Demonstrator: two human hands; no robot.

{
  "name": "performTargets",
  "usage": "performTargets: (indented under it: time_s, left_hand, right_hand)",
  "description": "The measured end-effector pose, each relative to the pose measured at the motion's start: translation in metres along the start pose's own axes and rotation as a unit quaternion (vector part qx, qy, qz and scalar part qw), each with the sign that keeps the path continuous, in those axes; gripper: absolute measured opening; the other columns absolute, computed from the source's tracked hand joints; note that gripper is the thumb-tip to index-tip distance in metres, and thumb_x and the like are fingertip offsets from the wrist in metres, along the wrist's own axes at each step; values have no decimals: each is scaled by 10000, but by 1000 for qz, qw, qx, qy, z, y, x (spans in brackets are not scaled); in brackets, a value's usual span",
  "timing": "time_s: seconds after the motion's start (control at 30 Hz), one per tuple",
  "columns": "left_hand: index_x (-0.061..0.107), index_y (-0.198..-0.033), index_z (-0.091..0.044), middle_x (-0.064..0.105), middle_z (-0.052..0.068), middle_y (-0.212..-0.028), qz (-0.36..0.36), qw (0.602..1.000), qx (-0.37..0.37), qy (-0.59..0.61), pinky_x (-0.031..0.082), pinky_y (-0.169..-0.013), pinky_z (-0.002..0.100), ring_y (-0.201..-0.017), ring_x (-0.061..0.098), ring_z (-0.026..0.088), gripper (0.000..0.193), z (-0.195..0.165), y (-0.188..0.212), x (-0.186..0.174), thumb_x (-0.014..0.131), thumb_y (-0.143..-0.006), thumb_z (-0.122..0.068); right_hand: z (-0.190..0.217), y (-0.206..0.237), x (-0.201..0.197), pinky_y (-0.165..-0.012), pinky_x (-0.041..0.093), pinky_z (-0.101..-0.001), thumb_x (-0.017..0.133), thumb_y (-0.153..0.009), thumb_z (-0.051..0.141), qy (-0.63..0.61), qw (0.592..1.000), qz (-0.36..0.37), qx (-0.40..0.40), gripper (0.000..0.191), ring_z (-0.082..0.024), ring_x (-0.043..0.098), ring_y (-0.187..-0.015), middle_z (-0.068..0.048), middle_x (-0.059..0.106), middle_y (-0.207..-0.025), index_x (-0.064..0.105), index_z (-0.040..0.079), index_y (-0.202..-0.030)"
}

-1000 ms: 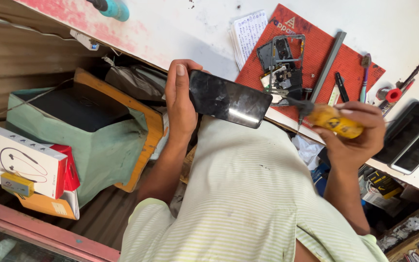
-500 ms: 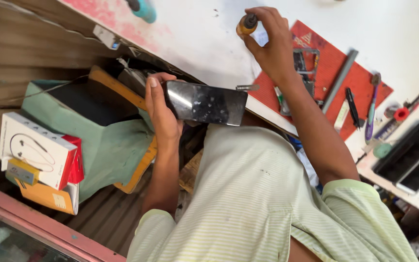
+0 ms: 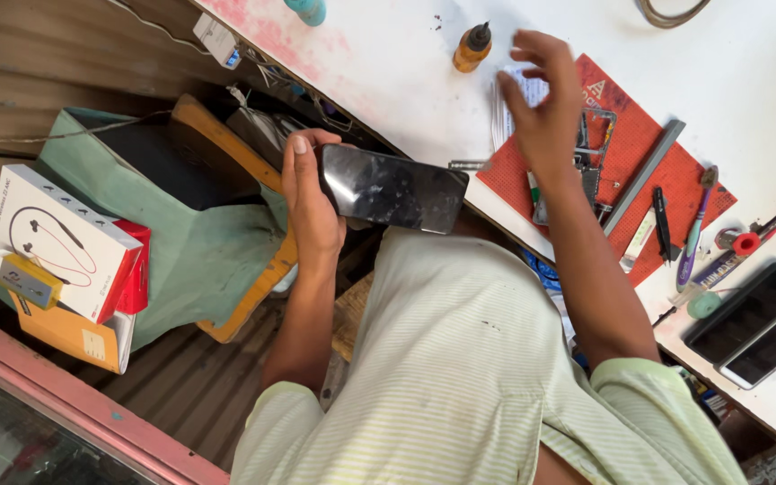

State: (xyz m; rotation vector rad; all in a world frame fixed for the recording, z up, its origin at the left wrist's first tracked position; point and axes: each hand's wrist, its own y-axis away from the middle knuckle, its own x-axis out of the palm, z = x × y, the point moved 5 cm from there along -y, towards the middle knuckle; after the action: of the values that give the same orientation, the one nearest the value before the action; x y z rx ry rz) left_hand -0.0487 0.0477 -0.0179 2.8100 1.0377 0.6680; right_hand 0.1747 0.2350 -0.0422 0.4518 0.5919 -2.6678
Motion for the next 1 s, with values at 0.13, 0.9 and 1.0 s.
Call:
performTargets:
  time_s: [0.13, 0.9, 1.0]
  left_hand:
    - [565, -1104, -47, 636, 66, -955, 23, 1000, 2, -16, 508, -812, 297, -873, 605, 130, 374, 2, -3, 8, 410, -1145, -385]
    - [587, -1065, -40, 627, 55, -884, -152, 988, 30, 14, 500, -706, 292, -783, 601, 133, 422, -13, 13, -78, 436, -1111, -432]
    - [588, -1071, -35, 614, 51, -904, -167, 985, 37, 12, 490, -721, 284, -798, 590, 126, 432, -14, 17, -89, 435, -1123, -436]
  right_hand:
    - [3, 24, -26, -958, 515, -266, 653, -1130, -34, -91, 992, -13, 86, 177, -138, 657, -1114, -73, 669, -1262, 616, 2, -1299]
    - [25, -63, 74, -781, 595, -275, 753, -985, -78, 26, 998, 65, -5, 360, -152, 680, -938, -85, 703, -1177, 614, 44, -1295]
    - [36, -103, 109, -774, 604, -264, 748, -1012, -77, 19, 996, 73, -45, 349, -150, 672, -891, -79, 696, -1168, 592, 43, -1300]
